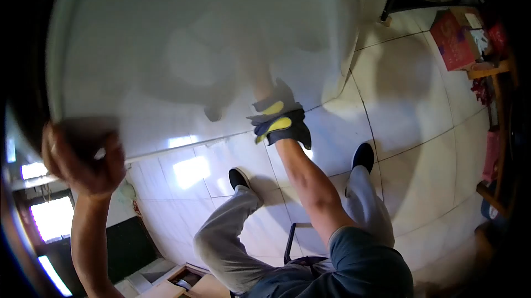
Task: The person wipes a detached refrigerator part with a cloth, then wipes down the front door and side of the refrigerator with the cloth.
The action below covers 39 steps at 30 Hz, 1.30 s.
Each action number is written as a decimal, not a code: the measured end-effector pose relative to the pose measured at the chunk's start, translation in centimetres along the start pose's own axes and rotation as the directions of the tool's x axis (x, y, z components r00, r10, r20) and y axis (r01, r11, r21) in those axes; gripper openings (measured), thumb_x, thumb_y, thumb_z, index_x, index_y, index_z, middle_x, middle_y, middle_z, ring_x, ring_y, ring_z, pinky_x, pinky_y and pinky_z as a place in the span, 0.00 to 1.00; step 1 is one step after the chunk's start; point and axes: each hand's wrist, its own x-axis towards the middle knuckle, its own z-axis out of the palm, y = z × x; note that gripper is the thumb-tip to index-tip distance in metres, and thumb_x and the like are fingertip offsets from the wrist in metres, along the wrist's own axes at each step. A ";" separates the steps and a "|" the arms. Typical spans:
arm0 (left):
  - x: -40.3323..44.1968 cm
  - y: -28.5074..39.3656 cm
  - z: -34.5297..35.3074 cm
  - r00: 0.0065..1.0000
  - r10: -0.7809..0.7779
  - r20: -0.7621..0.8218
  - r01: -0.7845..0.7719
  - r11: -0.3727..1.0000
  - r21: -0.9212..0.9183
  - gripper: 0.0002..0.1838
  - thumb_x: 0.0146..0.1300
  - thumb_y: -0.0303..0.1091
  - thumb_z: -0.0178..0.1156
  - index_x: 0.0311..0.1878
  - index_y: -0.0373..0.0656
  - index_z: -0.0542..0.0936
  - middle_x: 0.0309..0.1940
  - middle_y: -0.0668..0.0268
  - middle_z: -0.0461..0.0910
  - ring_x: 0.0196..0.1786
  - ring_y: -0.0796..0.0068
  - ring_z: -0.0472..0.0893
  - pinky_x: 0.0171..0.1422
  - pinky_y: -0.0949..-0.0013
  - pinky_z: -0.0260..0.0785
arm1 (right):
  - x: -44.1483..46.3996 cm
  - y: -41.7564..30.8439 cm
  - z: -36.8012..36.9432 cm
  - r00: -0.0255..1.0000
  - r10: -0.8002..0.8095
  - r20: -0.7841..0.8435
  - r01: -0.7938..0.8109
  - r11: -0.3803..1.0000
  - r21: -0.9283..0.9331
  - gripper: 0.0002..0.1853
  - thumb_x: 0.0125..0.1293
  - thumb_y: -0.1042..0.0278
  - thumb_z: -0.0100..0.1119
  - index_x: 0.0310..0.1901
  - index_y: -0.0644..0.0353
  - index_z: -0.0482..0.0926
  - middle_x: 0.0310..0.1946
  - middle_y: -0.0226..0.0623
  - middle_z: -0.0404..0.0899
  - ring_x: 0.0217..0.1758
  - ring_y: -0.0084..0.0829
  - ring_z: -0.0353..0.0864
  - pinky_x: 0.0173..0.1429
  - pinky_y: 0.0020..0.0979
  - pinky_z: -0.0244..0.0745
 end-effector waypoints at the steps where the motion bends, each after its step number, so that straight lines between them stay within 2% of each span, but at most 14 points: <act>1: 0.5 0.3 0.0 1.000 -0.006 0.012 0.006 1.000 0.005 0.37 0.67 0.41 0.60 0.71 0.29 0.58 0.67 0.46 0.61 0.67 0.55 0.65 0.68 0.59 0.61 | -2.0 1.4 1.3 0.998 0.052 -0.018 -0.052 0.998 0.024 0.32 0.70 0.38 0.33 0.54 0.59 0.75 0.56 0.47 0.76 0.60 0.49 0.73 0.64 0.51 0.66; 4: 0.8 0.6 1.0 0.998 -0.029 -0.051 0.029 1.000 -0.006 0.35 0.64 0.37 0.62 0.69 0.29 0.61 0.65 0.48 0.68 0.66 0.54 0.67 0.68 0.59 0.64 | -2.0 6.8 -0.7 0.992 0.073 0.106 -0.034 0.944 -0.329 0.35 0.68 0.32 0.27 0.50 0.53 0.77 0.45 0.44 0.82 0.44 0.54 0.81 0.49 0.60 0.74; 8: 1.5 1.1 0.9 0.995 -0.072 -0.067 0.071 0.997 -0.017 0.36 0.62 0.36 0.64 0.69 0.32 0.62 0.63 0.49 0.70 0.64 0.56 0.71 0.63 0.62 0.68 | -5.7 15.4 1.2 0.984 0.155 0.087 -0.169 0.969 0.178 0.31 0.69 0.33 0.36 0.53 0.49 0.77 0.53 0.36 0.80 0.55 0.42 0.77 0.61 0.44 0.69; 10: 1.3 0.9 0.8 0.997 -0.067 -0.037 0.066 0.998 -0.016 0.36 0.62 0.34 0.64 0.69 0.29 0.61 0.65 0.47 0.69 0.64 0.52 0.70 0.65 0.59 0.68 | -6.7 14.6 1.6 0.941 0.319 0.114 -0.339 0.885 0.318 0.28 0.70 0.36 0.38 0.52 0.48 0.77 0.51 0.34 0.80 0.53 0.41 0.76 0.62 0.43 0.69; 12: 1.0 0.6 0.9 0.998 -0.042 -0.044 0.041 0.999 -0.026 0.37 0.61 0.35 0.65 0.70 0.29 0.61 0.65 0.47 0.69 0.65 0.53 0.69 0.67 0.59 0.66 | -6.9 12.6 1.6 0.968 0.186 0.168 -0.190 0.982 0.009 0.19 0.71 0.46 0.47 0.48 0.50 0.78 0.47 0.34 0.79 0.50 0.38 0.76 0.58 0.40 0.71; 18: -1.4 -0.8 -0.4 0.995 -0.046 0.091 0.044 0.999 0.025 0.40 0.65 0.41 0.61 0.73 0.31 0.55 0.66 0.44 0.63 0.68 0.50 0.63 0.68 0.57 0.62 | 5.1 6.4 -6.1 0.953 0.064 0.296 -0.048 0.997 -0.060 0.14 0.67 0.52 0.55 0.41 0.54 0.79 0.39 0.36 0.80 0.43 0.36 0.78 0.48 0.42 0.75; 20: -1.7 -1.7 -0.5 0.996 0.000 0.088 0.001 1.000 -0.022 0.40 0.67 0.44 0.58 0.73 0.31 0.53 0.66 0.45 0.62 0.67 0.51 0.64 0.67 0.56 0.61 | 7.5 3.9 -7.4 0.966 0.029 0.259 -0.012 0.998 -0.067 0.14 0.67 0.51 0.56 0.41 0.53 0.79 0.38 0.34 0.79 0.42 0.35 0.77 0.48 0.40 0.75; 22: -2.6 -1.7 -1.5 0.982 -0.123 0.144 0.137 0.986 -0.092 0.38 0.69 0.41 0.58 0.73 0.31 0.53 0.66 0.46 0.60 0.65 0.52 0.65 0.63 0.53 0.63 | 9.4 1.6 -8.7 0.977 -0.009 0.212 0.023 0.997 -0.068 0.14 0.66 0.51 0.57 0.40 0.53 0.78 0.37 0.33 0.79 0.41 0.34 0.77 0.47 0.39 0.75; 26: -3.2 -1.9 -1.5 0.982 -0.155 0.105 0.157 0.988 -0.009 0.38 0.68 0.41 0.58 0.73 0.32 0.53 0.66 0.46 0.61 0.66 0.53 0.64 0.64 0.53 0.62 | 11.1 -2.8 -9.0 0.988 -0.095 0.124 0.104 0.992 -0.074 0.14 0.64 0.50 0.60 0.38 0.53 0.78 0.34 0.31 0.78 0.39 0.33 0.75 0.46 0.36 0.74; 31: -3.3 -2.0 -1.2 0.992 -0.041 0.117 0.045 0.998 -0.034 0.38 0.68 0.40 0.58 0.73 0.30 0.53 0.68 0.45 0.58 0.69 0.50 0.61 0.69 0.53 0.58 | 9.0 -8.0 -4.9 0.985 -0.155 0.080 0.160 0.985 -0.058 0.15 0.61 0.50 0.64 0.36 0.52 0.77 0.31 0.28 0.78 0.36 0.31 0.73 0.45 0.33 0.73; 34: -1.4 -0.4 -0.2 0.996 -0.066 0.067 0.066 0.998 -0.004 0.40 0.65 0.42 0.60 0.72 0.28 0.56 0.67 0.43 0.62 0.70 0.48 0.61 0.71 0.55 0.57 | 5.1 -9.8 -0.1 0.995 -0.099 0.032 0.097 0.993 0.070 0.15 0.60 0.49 0.66 0.35 0.51 0.77 0.30 0.26 0.77 0.34 0.30 0.72 0.44 0.31 0.73; 36: -0.8 -0.6 0.8 1.000 0.029 -0.007 -0.029 1.000 0.004 0.39 0.62 0.39 0.63 0.70 0.29 0.60 0.64 0.45 0.68 0.69 0.52 0.64 0.71 0.55 0.58 | 0.5 -11.5 5.4 0.985 0.080 -0.150 -0.005 0.898 0.439 0.16 0.59 0.49 0.68 0.34 0.51 0.77 0.28 0.25 0.77 0.33 0.29 0.71 0.43 0.29 0.73; 37: 0.0 0.0 1.3 0.998 0.006 -0.063 -0.006 1.000 -0.004 0.36 0.60 0.37 0.65 0.68 0.30 0.64 0.62 0.46 0.71 0.67 0.54 0.67 0.69 0.57 0.62 | -1.4 -12.7 8.8 0.933 0.200 -0.299 0.048 0.754 0.655 0.16 0.58 0.49 0.68 0.34 0.51 0.77 0.28 0.24 0.77 0.33 0.29 0.71 0.43 0.28 0.73; 39: 1.1 0.7 0.8 0.998 -0.030 -0.054 0.030 1.000 -0.009 0.38 0.56 0.34 0.68 0.68 0.31 0.65 0.59 0.46 0.75 0.64 0.53 0.71 0.62 0.59 0.71 | -3.9 -11.2 12.4 0.793 0.333 -0.510 0.227 0.615 0.755 0.17 0.57 0.48 0.70 0.33 0.51 0.77 0.27 0.23 0.76 0.32 0.28 0.70 0.42 0.27 0.72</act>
